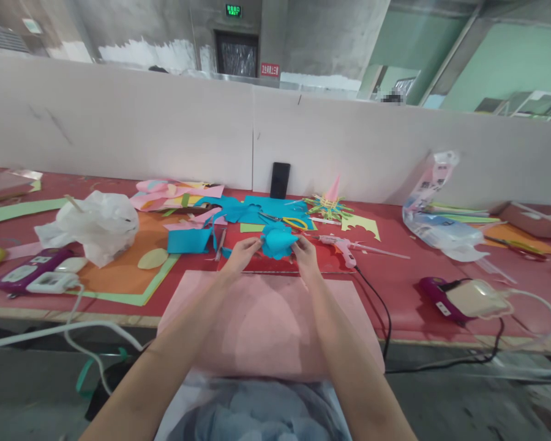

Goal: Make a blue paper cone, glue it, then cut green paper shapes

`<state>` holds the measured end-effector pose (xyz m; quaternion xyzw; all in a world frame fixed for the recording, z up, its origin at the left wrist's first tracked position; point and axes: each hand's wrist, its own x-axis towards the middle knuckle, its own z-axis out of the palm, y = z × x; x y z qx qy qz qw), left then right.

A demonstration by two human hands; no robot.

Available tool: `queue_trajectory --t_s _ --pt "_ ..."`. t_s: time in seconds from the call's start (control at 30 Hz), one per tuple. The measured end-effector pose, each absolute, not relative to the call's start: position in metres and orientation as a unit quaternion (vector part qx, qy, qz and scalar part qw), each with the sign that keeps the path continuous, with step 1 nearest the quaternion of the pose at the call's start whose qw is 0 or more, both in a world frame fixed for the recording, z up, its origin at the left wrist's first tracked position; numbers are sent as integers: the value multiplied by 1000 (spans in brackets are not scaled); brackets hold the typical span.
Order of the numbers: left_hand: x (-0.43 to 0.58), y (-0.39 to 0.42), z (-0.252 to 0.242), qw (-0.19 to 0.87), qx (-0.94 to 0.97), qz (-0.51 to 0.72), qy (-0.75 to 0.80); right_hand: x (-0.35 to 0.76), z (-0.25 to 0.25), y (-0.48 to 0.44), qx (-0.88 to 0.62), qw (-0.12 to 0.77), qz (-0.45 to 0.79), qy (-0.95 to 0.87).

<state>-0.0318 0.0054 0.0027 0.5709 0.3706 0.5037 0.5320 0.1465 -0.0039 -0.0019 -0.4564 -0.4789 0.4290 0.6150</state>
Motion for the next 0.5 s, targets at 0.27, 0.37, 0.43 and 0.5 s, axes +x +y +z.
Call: queue_trajectory --t_s 0.27,0.37,0.43,0.5 --pt "-34 12 -4 543 570 497 365 143 9 -14 -451 588 492 -457" --pt "-34 12 -6 547 573 495 356 142 9 -15 -454 580 518 -435" --pt "-34 11 -6 548 574 492 357 143 8 -15 -452 579 529 -425" --pt "-34 10 -4 546 575 494 357 143 6 -13 -444 581 536 -422"
